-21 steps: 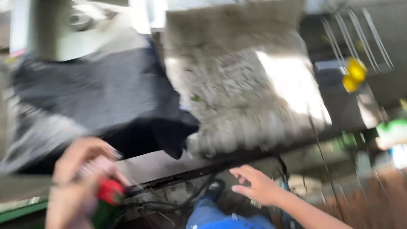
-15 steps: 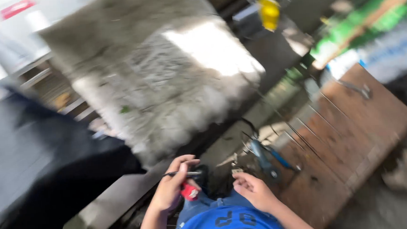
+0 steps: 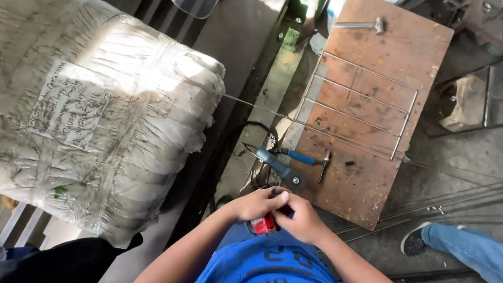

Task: The person measures a long metal rod using a tape measure and marks it with a pen. They then use an angle grinder to cut the rod at the marked spot, creating sparks. The person handles the metal rod and the tools throughout the process.

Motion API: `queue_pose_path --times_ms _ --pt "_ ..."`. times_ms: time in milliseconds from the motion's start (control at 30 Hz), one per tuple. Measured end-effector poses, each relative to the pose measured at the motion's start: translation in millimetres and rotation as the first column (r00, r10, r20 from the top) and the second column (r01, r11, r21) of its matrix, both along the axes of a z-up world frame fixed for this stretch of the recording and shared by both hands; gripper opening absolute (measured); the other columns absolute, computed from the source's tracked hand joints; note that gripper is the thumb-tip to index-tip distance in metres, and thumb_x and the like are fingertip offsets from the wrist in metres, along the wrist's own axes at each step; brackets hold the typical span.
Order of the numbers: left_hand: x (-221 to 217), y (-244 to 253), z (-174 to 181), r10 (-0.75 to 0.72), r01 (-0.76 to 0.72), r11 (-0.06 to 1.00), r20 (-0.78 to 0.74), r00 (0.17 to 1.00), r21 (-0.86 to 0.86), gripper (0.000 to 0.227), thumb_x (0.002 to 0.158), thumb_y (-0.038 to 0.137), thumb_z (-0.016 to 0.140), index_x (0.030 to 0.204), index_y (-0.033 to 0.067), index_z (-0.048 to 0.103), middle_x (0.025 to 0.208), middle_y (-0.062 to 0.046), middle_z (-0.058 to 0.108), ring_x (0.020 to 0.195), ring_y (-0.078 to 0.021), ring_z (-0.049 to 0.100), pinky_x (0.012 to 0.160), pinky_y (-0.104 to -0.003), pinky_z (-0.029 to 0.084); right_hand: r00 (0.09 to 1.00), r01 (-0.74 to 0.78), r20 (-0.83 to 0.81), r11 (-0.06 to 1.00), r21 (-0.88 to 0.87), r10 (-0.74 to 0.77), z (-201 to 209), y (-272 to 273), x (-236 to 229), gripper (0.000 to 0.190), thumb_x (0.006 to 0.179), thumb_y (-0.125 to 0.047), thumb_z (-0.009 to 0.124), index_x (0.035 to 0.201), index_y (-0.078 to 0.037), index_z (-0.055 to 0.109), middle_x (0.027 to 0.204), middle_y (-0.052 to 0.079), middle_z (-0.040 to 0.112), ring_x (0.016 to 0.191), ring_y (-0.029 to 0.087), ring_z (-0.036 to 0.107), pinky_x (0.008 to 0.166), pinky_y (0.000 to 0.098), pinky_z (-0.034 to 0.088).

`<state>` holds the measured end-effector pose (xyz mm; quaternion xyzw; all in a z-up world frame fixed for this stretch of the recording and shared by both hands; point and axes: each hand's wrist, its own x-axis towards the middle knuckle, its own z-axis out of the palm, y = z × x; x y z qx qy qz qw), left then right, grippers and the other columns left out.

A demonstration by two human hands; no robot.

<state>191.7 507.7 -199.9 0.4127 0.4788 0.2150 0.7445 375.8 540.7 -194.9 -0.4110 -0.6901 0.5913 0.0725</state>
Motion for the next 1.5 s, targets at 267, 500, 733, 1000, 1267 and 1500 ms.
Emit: queue_pose_path --times_ms 267,500,733,1000,1267,1500 --pt "-37 7 -117 0.811 -0.669 0.483 0.001 0.585 -0.565 0.029 0.092 0.018 0.068 0.117 0.0022 0.072 0.086 -0.017 0.071 0.067 -0.0260 0.072 0.062 -0.039 0.061 0.813 0.503 -0.059 0.750 -0.431 -0.579 -112 70 70 0.008 0.085 -0.001 0.057 0.093 -0.001 0.059 0.067 0.007 0.052 0.057 0.016 0.053 0.056 0.0348 0.056" --pt "-65 91 -111 0.865 -0.744 0.421 -0.018 0.502 -0.518 0.037 0.089 0.013 0.074 0.124 0.0039 0.071 0.098 -0.016 0.064 0.083 -0.0230 0.064 0.070 -0.036 0.062 0.883 0.468 0.142 0.854 -0.228 -0.447 -60 101 -61 0.046 0.086 -0.022 0.079 0.129 -0.008 0.069 0.089 0.013 0.068 0.042 0.021 0.063 0.041 0.0326 0.059" --pt "-125 157 -69 0.835 -0.721 0.509 0.065 0.547 -0.470 0.053 0.086 0.022 0.089 0.128 0.0009 0.063 0.096 -0.007 0.056 0.085 -0.0167 0.064 0.071 -0.030 0.064 0.874 0.305 0.373 0.949 0.078 -0.312 -76 163 -158 0.066 0.076 -0.053 0.089 0.133 -0.026 0.069 0.115 0.008 0.069 0.113 0.029 0.068 0.102 0.0434 0.052" --pt "-243 156 -235 0.953 -1.000 0.009 -0.304 0.008 0.001 0.036 0.086 0.004 0.073 0.120 -0.0022 0.064 0.091 -0.019 0.067 0.074 -0.0264 0.072 0.066 -0.041 0.067 0.746 0.653 0.168 0.658 -0.375 -0.645 -86 185 -206 0.039 0.082 -0.012 0.084 0.116 0.003 0.072 0.051 0.007 0.045 0.036 0.016 0.048 0.040 0.0379 0.059" --pt "-304 184 -300 0.874 -0.949 -0.284 -0.369 -0.316 0.137 0.059 0.094 0.002 0.070 0.143 0.0153 0.041 0.099 -0.008 0.067 0.071 -0.0118 0.073 0.064 -0.025 0.067 0.637 0.750 0.235 0.520 -0.410 -0.734 -129 168 -136 0.029 0.090 -0.017 0.080 0.110 0.000 0.068 0.051 0.006 0.047 0.039 0.014 0.049 0.043 0.0381 0.058" --pt "-323 207 -313 0.979 -0.967 -0.144 -0.115 -0.171 0.208 0.076 0.095 0.001 0.063 0.160 0.0260 0.032 0.091 -0.004 0.054 0.085 -0.0176 0.066 0.075 -0.034 0.065 0.547 0.808 0.265 0.419 -0.414 -0.794 -113 157 -98 0.033 0.088 -0.030 0.077 0.102 -0.003 0.067 0.077 0.008 0.060 0.050 0.013 0.043 0.046 0.0346 0.050"
